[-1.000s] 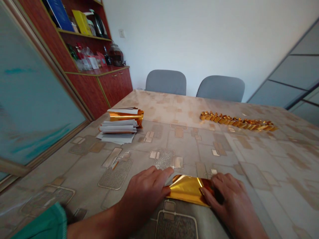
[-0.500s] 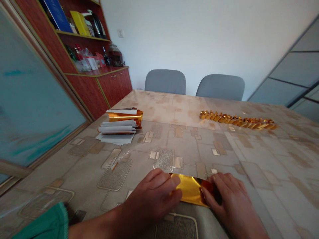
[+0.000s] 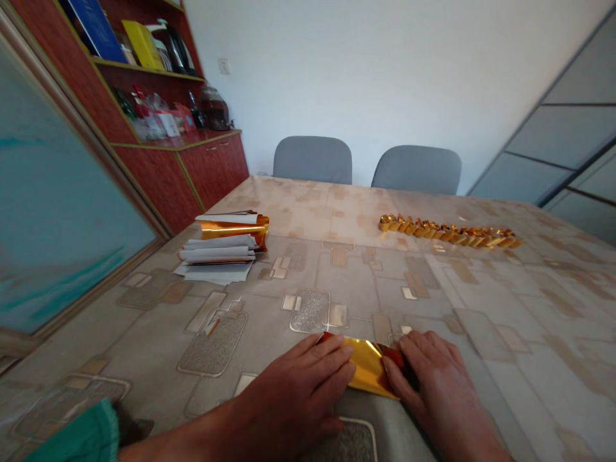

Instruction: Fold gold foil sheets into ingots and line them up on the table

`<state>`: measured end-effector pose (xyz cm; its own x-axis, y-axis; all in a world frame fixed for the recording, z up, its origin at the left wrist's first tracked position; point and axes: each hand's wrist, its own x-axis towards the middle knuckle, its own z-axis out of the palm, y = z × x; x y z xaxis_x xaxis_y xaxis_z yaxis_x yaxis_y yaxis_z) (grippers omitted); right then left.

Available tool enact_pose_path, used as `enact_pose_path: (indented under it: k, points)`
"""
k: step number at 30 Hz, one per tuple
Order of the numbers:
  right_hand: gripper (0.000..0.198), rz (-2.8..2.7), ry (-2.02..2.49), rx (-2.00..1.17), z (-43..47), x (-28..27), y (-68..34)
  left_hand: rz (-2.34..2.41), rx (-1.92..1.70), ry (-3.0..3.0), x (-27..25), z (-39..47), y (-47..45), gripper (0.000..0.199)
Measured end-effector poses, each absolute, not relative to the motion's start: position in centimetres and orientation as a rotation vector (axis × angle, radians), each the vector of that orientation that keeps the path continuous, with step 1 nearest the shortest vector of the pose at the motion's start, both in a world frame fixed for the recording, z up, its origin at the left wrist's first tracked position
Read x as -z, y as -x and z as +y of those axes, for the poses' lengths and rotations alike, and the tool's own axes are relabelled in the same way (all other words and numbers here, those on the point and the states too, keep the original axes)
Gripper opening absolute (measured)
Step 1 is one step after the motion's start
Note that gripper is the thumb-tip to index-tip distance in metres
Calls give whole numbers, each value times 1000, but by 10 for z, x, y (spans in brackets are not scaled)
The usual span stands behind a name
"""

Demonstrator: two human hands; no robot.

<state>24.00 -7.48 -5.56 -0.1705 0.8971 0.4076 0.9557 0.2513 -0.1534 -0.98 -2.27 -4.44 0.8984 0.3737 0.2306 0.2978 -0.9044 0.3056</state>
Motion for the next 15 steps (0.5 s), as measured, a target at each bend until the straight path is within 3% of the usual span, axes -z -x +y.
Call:
enact_pose_path:
  k: [5,15]
  points:
    - [25,-2109,1691,201,-75,53,-239,509,-342,-2759,41,-24,13,67]
    - [20,-2118,1738,206,-73,59,-240,474,-358,-2771,34,-23,13,59]
